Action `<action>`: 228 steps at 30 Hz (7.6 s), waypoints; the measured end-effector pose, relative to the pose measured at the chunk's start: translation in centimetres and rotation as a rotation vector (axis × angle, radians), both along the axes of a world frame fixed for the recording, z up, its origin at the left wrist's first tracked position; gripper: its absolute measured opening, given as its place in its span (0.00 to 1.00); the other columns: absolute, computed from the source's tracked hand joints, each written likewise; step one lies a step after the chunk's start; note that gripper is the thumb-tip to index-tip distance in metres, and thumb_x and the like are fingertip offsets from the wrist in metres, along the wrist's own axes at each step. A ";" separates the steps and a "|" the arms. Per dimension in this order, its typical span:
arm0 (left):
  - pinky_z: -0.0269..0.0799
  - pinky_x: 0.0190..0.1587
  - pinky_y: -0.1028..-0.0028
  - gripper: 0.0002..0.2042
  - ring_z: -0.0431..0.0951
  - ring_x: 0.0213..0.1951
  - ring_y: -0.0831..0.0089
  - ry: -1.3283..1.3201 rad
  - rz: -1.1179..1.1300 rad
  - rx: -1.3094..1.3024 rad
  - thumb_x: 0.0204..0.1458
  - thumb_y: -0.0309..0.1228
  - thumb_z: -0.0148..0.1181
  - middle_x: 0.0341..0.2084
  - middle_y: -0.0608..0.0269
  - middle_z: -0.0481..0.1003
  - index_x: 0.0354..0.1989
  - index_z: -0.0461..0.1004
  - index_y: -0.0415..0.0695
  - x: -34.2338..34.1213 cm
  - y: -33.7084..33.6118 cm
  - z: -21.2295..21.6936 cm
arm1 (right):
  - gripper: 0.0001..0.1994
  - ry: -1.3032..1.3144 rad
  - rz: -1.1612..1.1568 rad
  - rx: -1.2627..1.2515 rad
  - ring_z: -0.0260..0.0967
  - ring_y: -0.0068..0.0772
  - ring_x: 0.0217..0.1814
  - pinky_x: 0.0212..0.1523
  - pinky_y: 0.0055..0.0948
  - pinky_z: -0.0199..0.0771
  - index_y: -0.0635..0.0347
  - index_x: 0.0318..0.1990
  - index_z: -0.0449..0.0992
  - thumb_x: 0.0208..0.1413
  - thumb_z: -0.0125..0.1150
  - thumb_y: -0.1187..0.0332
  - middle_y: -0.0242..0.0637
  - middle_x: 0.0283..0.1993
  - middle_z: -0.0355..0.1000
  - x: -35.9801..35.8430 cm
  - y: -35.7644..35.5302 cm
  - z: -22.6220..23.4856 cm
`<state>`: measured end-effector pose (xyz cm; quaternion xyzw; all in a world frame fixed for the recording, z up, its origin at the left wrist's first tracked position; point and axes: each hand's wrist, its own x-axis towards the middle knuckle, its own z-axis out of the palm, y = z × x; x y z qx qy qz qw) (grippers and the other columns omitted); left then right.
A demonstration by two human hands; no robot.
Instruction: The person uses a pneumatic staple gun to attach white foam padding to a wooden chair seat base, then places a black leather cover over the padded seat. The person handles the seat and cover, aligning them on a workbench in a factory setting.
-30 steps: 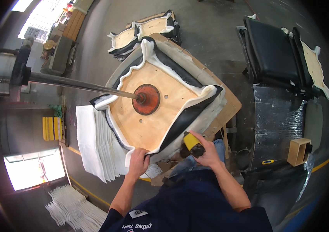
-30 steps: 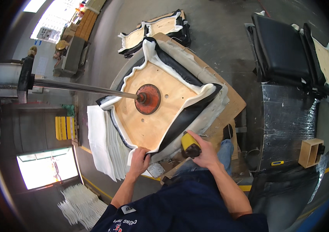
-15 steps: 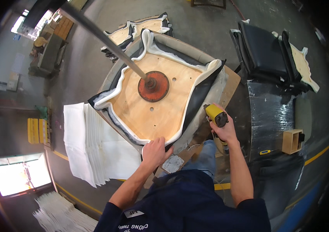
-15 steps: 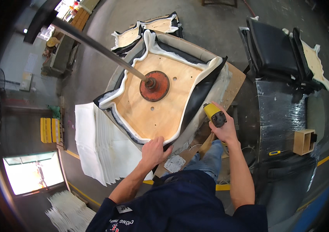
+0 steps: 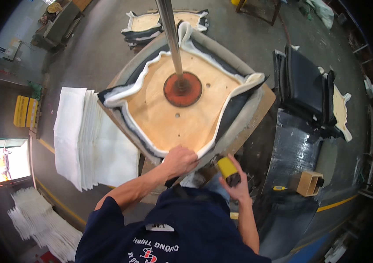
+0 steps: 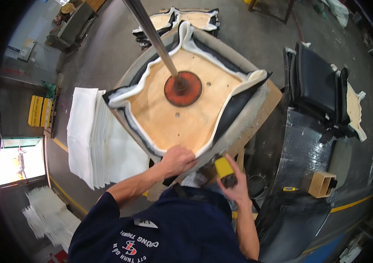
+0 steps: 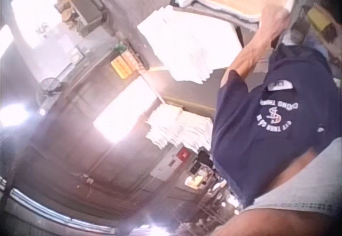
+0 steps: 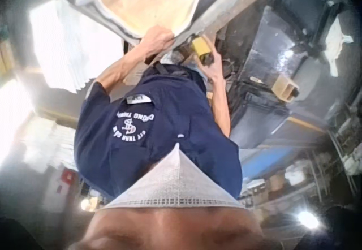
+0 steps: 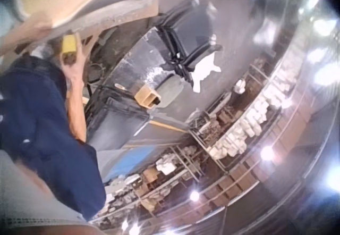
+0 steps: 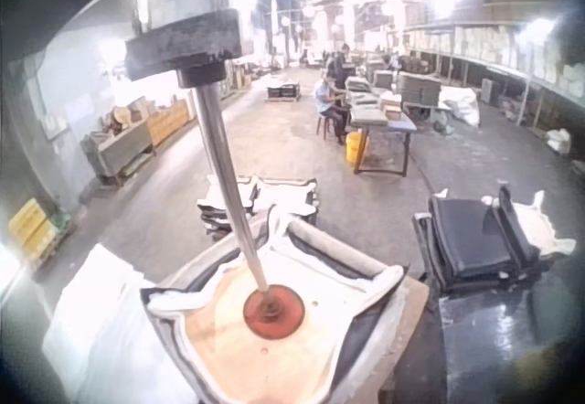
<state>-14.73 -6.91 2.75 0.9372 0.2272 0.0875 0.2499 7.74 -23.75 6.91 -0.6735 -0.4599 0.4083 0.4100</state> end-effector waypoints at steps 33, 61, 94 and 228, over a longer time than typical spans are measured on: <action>0.56 0.55 0.51 0.14 0.64 0.53 0.57 -0.213 0.333 -0.007 0.44 0.48 0.73 0.45 0.60 0.70 0.24 0.82 0.51 0.6 5.3 -5.2 | 0.40 0.058 0.051 -0.556 0.79 0.32 0.50 0.54 0.32 0.78 0.56 0.76 0.59 0.54 0.68 0.78 0.44 0.51 0.81 -4.2 12.2 2.8; 0.68 0.57 0.53 0.42 0.75 0.53 0.53 0.338 0.676 -0.040 0.54 0.58 0.64 0.52 0.49 0.77 0.69 0.64 0.36 12.5 -0.6 4.7 | 0.42 0.339 -0.071 -0.250 0.74 0.25 0.29 0.27 0.27 0.79 0.50 0.77 0.58 0.54 0.65 0.82 0.38 0.43 0.77 14.3 10.2 0.0; 0.60 0.52 0.55 0.14 0.69 0.50 0.58 -0.149 0.914 0.102 0.49 0.43 0.70 0.37 0.59 0.71 0.22 0.81 0.46 15.5 3.3 -3.1 | 0.39 0.242 0.095 -0.525 0.69 0.21 0.23 0.22 0.24 0.73 0.55 0.76 0.57 0.55 0.62 0.84 0.36 0.37 0.75 8.4 17.6 2.9; 0.59 0.50 0.57 0.14 0.68 0.48 0.60 -0.150 0.873 0.119 0.50 0.44 0.70 0.38 0.63 0.70 0.22 0.80 0.46 11.1 2.4 -3.3 | 0.44 0.330 0.226 -0.548 0.72 0.23 0.28 0.27 0.24 0.77 0.53 0.77 0.55 0.53 0.62 0.88 0.40 0.47 0.76 6.6 17.1 3.6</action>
